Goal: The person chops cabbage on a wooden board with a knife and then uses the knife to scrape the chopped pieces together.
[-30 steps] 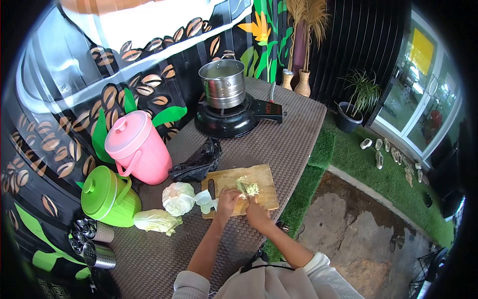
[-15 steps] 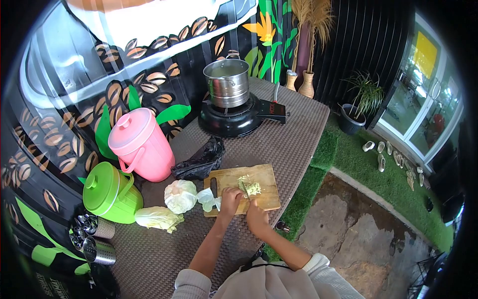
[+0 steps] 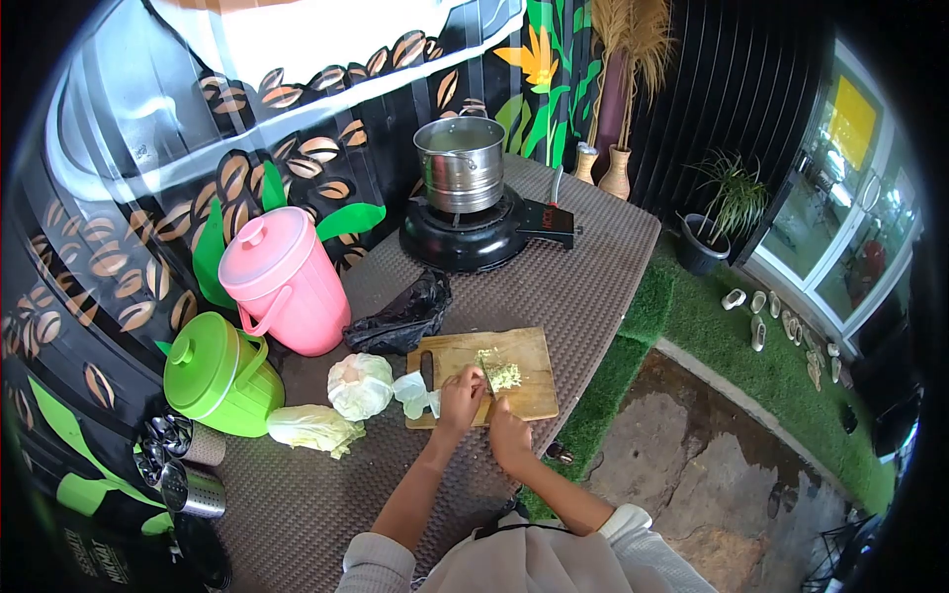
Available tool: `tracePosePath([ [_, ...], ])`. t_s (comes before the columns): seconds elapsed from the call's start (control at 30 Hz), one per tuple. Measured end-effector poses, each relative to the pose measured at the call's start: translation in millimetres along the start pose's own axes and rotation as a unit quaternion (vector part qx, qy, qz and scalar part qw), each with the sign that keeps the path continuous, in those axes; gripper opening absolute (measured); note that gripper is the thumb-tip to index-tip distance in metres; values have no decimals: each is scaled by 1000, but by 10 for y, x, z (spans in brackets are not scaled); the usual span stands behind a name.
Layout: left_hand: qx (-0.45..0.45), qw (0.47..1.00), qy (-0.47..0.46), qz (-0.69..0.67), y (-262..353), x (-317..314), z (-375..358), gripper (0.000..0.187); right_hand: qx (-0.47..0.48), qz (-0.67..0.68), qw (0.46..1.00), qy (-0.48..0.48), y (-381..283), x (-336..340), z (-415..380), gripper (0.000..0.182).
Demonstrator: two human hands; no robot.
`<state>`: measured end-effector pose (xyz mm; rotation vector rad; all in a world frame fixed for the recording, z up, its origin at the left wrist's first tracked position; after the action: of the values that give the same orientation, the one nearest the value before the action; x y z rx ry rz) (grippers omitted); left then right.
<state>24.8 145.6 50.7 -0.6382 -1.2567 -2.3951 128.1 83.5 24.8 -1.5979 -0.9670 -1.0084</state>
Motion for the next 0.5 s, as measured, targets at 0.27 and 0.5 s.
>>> tracePosePath([
  [0.27, -59, 998, -5, 11, 212, 108, 8, 29, 26, 34, 999, -6, -41, 204, -7, 25],
  [0.5, 7, 999, -44, -27, -3, -6, 60, 24, 29, 0, 999, 46, -35, 89, 46, 20],
])
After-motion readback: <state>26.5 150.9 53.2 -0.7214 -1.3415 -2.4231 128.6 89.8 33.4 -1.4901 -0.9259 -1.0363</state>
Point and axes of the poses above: each hand's wrist, its own z-axis towards the middle knuckle, its own x-axis out of the back of the hand, y = z × x, the point moved 9 cm from there along z, towards the middle knuckle, and after that the axes turned 6 degrees about -x, right-handed, at the moved point
